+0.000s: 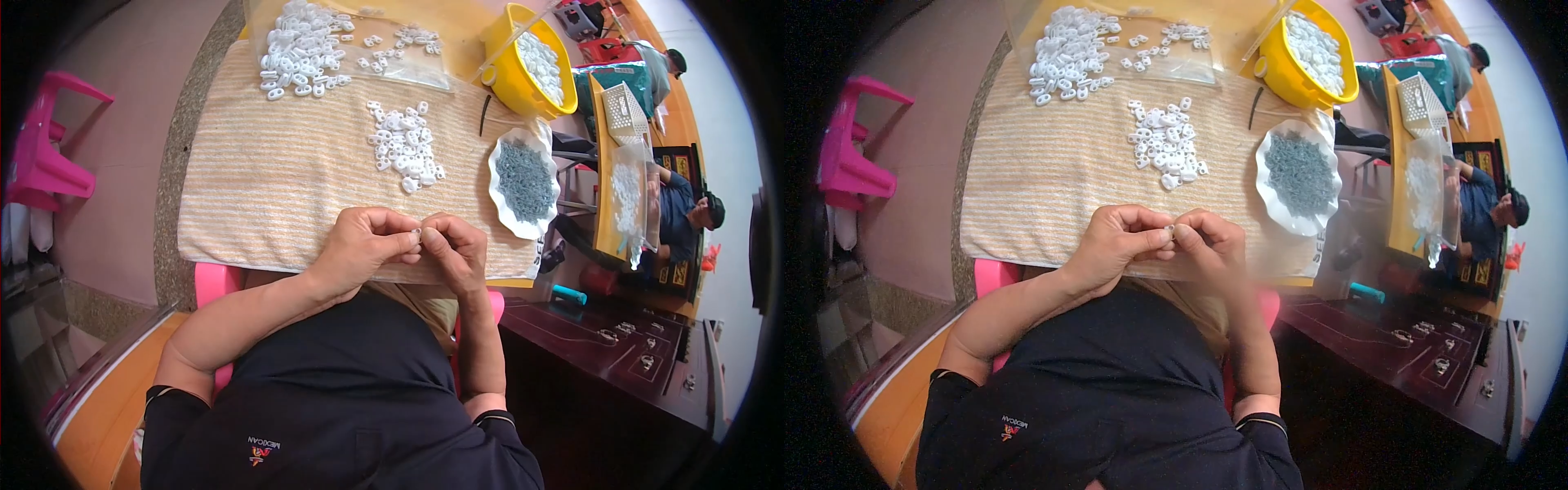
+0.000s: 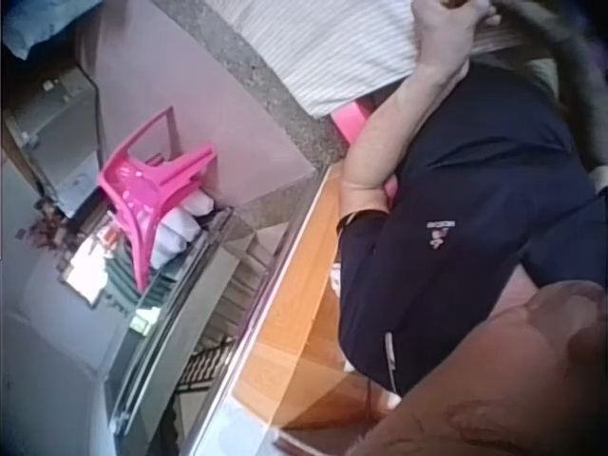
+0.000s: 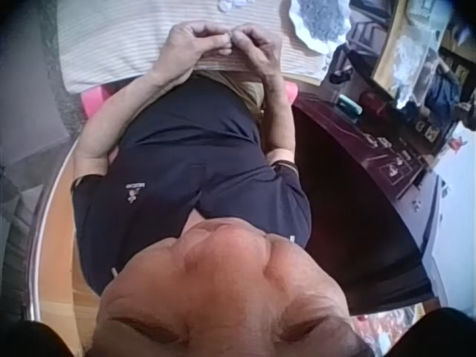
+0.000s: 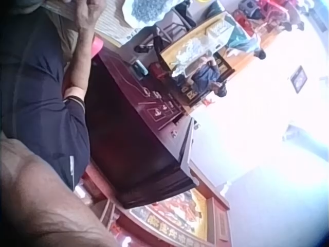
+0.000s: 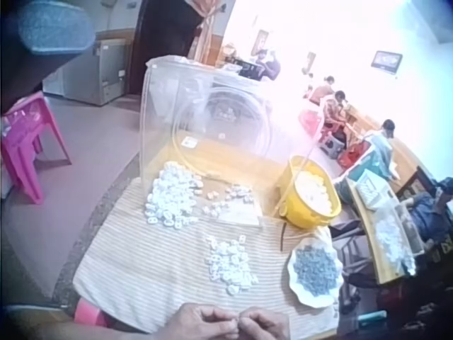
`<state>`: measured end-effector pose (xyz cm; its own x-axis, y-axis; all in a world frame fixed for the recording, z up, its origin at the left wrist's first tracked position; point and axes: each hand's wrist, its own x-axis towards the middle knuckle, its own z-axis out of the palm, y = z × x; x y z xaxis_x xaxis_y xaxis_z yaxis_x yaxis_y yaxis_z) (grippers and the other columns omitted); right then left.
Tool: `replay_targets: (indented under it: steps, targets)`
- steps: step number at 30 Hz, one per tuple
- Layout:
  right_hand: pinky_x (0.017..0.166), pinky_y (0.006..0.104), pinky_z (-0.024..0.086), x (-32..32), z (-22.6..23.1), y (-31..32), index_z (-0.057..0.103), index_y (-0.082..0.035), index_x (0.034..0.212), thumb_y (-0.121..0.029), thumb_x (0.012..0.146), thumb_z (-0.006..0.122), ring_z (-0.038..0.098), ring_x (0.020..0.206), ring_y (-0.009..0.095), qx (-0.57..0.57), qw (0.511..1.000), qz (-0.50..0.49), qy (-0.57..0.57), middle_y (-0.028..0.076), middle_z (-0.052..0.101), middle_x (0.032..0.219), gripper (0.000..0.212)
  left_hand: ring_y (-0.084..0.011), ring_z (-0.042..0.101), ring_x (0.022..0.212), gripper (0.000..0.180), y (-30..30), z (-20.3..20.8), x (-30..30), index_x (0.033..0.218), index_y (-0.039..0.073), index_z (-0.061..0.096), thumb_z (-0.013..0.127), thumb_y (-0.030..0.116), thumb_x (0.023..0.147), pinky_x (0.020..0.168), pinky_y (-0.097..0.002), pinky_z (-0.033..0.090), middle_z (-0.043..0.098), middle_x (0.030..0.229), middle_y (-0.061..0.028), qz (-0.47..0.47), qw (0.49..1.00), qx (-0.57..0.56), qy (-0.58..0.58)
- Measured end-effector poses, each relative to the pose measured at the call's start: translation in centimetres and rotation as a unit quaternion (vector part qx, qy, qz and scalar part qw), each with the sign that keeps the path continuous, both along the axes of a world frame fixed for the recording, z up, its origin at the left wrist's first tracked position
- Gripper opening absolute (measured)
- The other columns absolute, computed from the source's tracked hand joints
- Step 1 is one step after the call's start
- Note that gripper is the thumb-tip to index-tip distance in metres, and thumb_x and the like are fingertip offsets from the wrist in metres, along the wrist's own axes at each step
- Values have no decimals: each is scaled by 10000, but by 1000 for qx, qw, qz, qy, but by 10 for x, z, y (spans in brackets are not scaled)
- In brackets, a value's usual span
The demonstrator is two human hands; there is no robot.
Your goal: Assembling small plastic components by hand at a workbench.
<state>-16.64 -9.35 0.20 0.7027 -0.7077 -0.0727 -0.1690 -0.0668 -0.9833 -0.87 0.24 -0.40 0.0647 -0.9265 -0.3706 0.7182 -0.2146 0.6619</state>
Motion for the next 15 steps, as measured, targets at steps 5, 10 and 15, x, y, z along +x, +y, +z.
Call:
replay_targets:
  steps: [5,10,15]
  targets:
    - [702,224,438,-1,4,1,616,29,851,-98,924,607,549,768,87,33,999,1,23,36,624,837,147,-144,665,813,157,0,1,1,1022,-46,649,636,-2,871,756,-265,580,677,932,-105,-8,1000,5,0]
    - [724,227,453,-1,6,0,641,45,913,-100,927,603,570,795,92,81,997,-10,-3,41,642,871,151,-136,664,795,164,-2,0,1,1033,-36,645,638,21,879,751,-258,574,677,919,-101,-1,999,21,28]
    - [712,237,509,-2,3,-3,662,32,993,-118,927,615,626,783,101,98,994,-4,-39,55,683,876,170,-138,666,792,168,-2,1,3,1036,-32,635,643,27,878,748,-258,574,676,915,-97,0,999,25,29]
